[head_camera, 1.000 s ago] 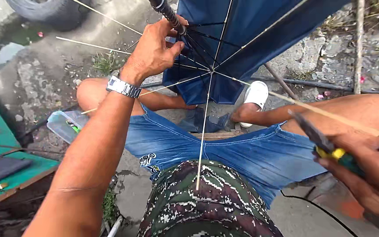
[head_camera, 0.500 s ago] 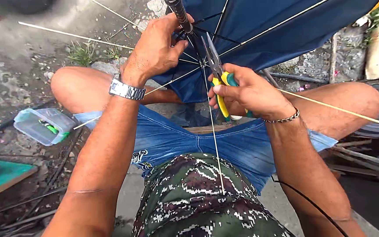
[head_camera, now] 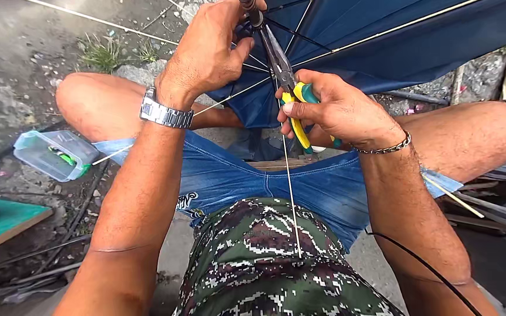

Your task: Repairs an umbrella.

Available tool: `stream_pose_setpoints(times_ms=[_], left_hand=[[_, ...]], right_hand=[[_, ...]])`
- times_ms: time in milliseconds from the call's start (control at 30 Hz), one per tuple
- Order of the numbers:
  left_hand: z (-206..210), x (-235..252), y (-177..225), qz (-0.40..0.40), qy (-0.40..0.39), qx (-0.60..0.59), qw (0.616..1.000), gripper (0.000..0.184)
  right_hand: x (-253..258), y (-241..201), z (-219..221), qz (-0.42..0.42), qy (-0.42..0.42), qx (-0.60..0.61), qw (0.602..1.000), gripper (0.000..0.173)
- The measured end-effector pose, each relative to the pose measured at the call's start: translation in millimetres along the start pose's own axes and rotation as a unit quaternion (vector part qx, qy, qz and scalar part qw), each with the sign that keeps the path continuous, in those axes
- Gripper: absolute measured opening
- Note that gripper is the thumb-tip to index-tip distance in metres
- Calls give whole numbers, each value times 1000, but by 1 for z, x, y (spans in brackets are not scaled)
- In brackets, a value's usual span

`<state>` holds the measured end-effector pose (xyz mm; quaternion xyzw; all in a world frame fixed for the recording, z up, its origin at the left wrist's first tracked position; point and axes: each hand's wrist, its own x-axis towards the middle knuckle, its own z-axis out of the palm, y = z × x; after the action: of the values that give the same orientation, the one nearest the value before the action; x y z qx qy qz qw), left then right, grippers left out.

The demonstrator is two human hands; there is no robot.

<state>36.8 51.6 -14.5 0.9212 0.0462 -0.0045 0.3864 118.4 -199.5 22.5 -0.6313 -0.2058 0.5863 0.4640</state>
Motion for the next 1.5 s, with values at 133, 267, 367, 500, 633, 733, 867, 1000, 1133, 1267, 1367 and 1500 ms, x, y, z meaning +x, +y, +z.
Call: stream_pose_setpoints(times_ms=[133,267,367,500,633,733,867,1000,1133,1267,1367,1500], left_hand=[[0,-1,1,-3,1,-2,1000,37],[-1,-2,1,-7,2,1,1000,36],[-1,-2,1,-11,4,5,1000,34],[-2,-3,0,-8,5,10,1000,34],[-2,-4,-1,-7,7,6,1000,33],[-2,-5,-1,-14,8,10,1000,33],[-3,-5,-2,-12,5,9,1000,32],[-2,-5,-2,-17,7,19,1000,32],[1,-5,-1,-13,12,50,999,33],[1,-7,-1,6,21,43,999,32],[0,-9,-1,8,19,44,999,32],[0,-10,-1,10,22,51,998,33]], right_hand=[[1,2,-1,-1,-22,45,999,22],[3,10,-4,-13,-65,98,993,23],[7,19,-5,-20,-93,148,984,25],[13,32,-9,-38,-132,220,966,26],[19,37,-13,-50,-163,263,950,29],[23,39,-15,-62,-180,283,940,30],[28,42,-17,-73,-196,295,932,30],[25,35,-14,-65,-169,268,946,27],[19,21,-4,-67,-145,266,951,22],[18,17,1,-61,-146,283,946,21],[18,17,5,-54,-141,279,948,21],[15,9,13,-37,-123,284,950,19]])
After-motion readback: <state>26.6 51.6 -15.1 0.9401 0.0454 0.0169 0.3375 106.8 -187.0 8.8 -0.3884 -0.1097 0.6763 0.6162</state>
